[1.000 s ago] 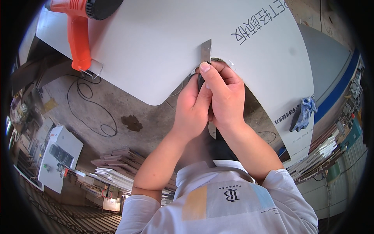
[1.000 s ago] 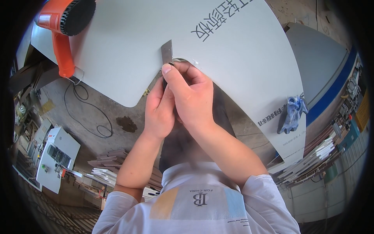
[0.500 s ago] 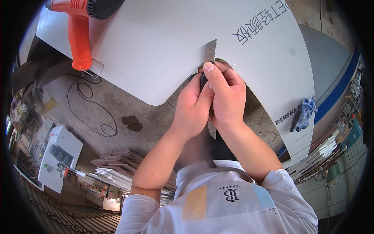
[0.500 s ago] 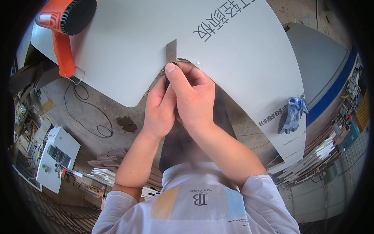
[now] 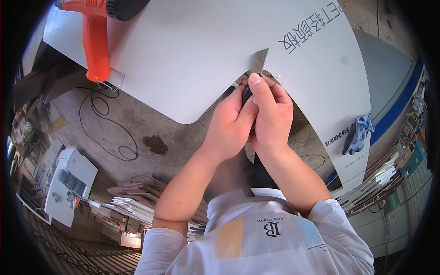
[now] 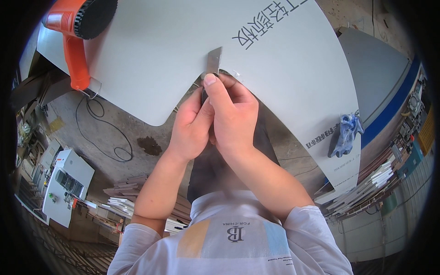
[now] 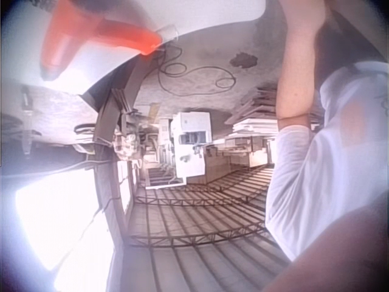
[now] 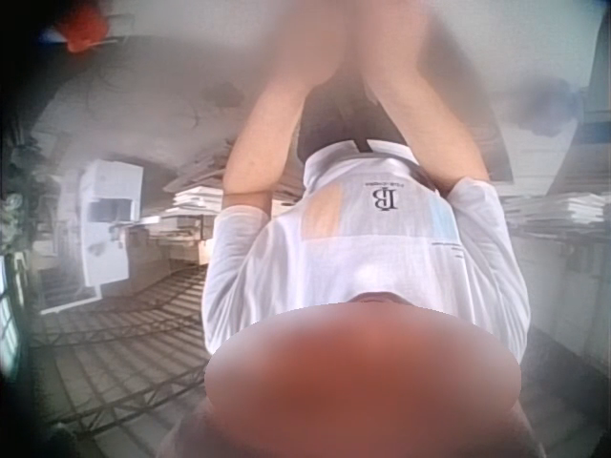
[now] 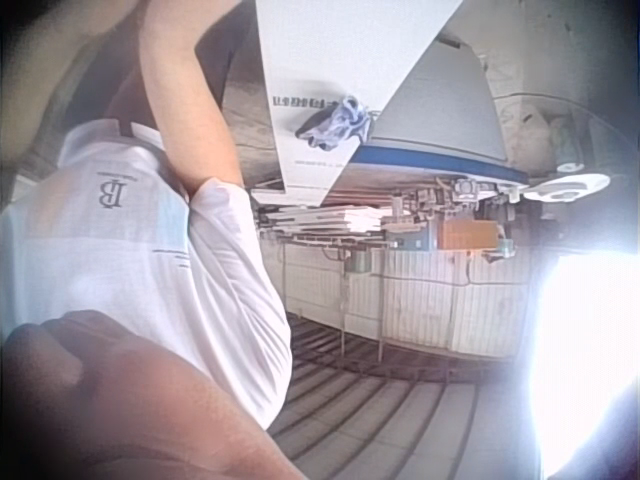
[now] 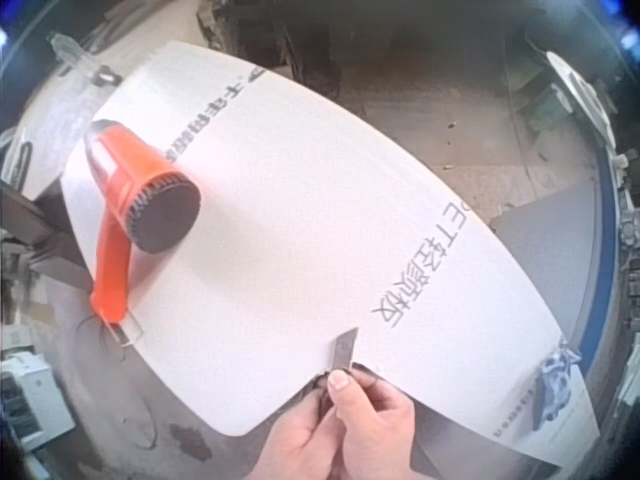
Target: The person cuts a piece of white edge banding with a utility knife and applies heat to the edge of a white curved panel with a heat gun before pressing it down by hand.
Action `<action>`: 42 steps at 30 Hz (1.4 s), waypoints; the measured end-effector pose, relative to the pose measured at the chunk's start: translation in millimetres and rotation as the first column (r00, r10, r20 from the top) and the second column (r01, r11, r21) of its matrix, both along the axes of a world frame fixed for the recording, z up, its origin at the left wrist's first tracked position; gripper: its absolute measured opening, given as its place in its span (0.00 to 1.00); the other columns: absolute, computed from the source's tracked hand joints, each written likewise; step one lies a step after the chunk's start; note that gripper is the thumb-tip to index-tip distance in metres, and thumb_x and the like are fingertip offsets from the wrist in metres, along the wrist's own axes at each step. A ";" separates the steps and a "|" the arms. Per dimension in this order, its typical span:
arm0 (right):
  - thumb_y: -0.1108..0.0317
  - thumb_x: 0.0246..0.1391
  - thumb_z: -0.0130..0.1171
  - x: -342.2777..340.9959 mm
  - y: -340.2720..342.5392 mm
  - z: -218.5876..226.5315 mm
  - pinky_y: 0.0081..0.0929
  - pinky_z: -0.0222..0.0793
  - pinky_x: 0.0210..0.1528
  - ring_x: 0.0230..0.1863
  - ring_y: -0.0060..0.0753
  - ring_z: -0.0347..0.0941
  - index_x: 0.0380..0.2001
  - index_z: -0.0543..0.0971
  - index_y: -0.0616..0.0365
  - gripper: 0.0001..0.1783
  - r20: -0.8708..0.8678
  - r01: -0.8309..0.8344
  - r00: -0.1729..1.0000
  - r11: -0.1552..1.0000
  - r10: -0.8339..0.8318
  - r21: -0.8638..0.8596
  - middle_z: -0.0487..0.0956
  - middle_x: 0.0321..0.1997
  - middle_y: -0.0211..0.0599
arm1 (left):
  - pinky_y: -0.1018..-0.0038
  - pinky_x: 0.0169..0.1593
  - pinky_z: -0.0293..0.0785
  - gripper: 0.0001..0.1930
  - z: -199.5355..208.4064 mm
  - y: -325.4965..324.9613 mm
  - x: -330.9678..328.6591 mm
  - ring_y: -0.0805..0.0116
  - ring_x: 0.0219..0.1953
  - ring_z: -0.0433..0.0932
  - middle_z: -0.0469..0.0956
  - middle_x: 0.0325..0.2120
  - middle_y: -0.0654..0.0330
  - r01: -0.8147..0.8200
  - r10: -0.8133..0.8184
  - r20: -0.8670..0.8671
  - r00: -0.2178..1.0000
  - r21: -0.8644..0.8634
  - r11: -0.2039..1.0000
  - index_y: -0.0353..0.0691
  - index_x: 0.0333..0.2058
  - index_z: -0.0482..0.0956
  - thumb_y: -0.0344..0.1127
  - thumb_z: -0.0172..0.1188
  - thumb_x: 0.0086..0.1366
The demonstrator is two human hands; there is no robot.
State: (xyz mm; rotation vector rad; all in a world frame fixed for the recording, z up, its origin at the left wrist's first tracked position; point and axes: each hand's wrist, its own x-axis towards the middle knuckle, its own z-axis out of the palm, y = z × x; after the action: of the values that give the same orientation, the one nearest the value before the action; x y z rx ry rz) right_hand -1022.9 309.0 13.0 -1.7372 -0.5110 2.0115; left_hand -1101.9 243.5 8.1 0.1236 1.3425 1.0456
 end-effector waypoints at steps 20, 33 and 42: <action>0.67 0.61 0.70 49.1 28.0 22.0 0.22 0.71 0.35 0.34 0.20 0.76 0.36 0.85 0.59 0.07 0.270 -0.449 0.889 0.588 0.370 0.672 0.84 0.38 0.34 | 0.78 0.25 0.66 0.13 19.2 -63.6 12.6 0.78 0.20 0.70 0.73 0.22 0.65 0.040 -0.051 0.095 0.994 0.116 0.992 0.36 0.45 0.73 0.42 0.57 0.76; 0.67 0.45 0.74 17.1 83.7 3.5 0.26 0.70 0.29 0.28 0.28 0.73 0.29 0.87 0.46 0.06 0.862 -0.792 0.484 -0.344 0.148 0.504 0.80 0.29 0.20 | 0.74 0.24 0.70 0.13 10.1 -102.1 26.2 0.73 0.19 0.70 0.72 0.21 0.59 -0.312 0.305 0.114 0.946 0.053 0.949 0.35 0.44 0.71 0.42 0.53 0.78; 0.67 0.51 0.68 24.1 96.5 2.8 0.31 0.67 0.38 0.32 0.33 0.75 0.29 0.80 0.48 0.05 0.919 -0.791 0.341 -0.469 0.197 0.393 0.75 0.30 0.26 | 0.73 0.24 0.70 0.13 14.1 -100.1 31.8 0.72 0.18 0.70 0.72 0.21 0.59 -0.375 0.367 0.126 0.922 0.053 0.925 0.36 0.44 0.71 0.42 0.53 0.78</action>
State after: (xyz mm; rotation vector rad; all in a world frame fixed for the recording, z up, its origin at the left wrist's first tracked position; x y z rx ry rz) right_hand -998.8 405.5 15.8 -0.6178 -2.8261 0.5626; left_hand -1070.1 143.4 22.3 -0.1403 1.2484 1.4028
